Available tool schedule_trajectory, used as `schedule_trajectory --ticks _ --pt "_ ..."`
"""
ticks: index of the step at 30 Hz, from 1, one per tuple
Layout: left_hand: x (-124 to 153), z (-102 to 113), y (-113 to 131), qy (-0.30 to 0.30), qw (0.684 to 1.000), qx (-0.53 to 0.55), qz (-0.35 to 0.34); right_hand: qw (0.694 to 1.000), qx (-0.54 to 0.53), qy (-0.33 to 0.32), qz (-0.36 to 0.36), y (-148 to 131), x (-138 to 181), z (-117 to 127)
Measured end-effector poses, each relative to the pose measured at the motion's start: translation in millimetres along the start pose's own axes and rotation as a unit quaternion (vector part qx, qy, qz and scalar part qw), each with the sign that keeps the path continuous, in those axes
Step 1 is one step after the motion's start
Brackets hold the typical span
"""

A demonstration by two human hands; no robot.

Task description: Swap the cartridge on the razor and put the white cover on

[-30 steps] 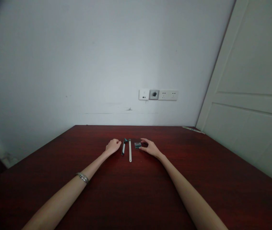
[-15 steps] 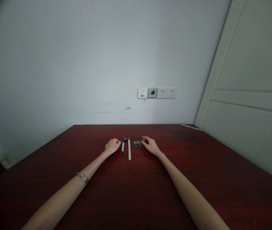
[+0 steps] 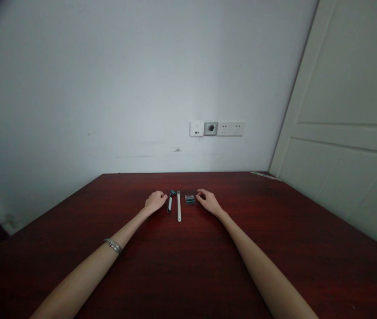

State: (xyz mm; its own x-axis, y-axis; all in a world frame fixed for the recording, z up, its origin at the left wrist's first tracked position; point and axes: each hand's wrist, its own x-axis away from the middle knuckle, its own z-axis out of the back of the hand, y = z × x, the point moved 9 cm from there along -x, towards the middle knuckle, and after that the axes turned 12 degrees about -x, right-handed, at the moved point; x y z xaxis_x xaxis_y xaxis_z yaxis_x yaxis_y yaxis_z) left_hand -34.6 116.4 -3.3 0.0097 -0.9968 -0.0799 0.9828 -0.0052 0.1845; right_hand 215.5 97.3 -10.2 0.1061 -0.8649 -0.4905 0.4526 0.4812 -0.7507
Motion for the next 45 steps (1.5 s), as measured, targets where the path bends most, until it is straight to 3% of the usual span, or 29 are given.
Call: schedule_trajectory --ticks 5,11,27,30,35,38,41,45 --pt "3 8 6 -0.007 1.000 0.011 -0.012 1.000 0.006 -0.002 0.001 1 -1 0" --pt "12 2 19 -0.032 0.998 -0.025 -0.044 1.000 0.018 -0.012 0.000 -2 -1 -1" --pt "15 -3 24 -0.029 0.997 -0.044 -0.055 1.000 0.020 0.001 -0.004 -6 0 0" --pt "17 6 26 -0.008 0.998 -0.023 -0.053 1.000 0.009 0.019 0.003 -7 0 4" --pt "23 30 38 0.052 0.995 0.038 -0.071 0.993 0.015 0.110 0.027 -21 2 21" --pt "31 41 50 0.080 0.991 0.062 -0.093 0.990 -0.044 0.130 0.016 -33 1 22" --pt "43 50 64 0.097 0.984 0.077 -0.126 0.977 -0.177 0.115 -0.024 -42 -1 10" --pt "57 58 77 0.109 0.979 0.090 -0.147 0.920 -0.372 0.067 -0.100 -49 0 -15"
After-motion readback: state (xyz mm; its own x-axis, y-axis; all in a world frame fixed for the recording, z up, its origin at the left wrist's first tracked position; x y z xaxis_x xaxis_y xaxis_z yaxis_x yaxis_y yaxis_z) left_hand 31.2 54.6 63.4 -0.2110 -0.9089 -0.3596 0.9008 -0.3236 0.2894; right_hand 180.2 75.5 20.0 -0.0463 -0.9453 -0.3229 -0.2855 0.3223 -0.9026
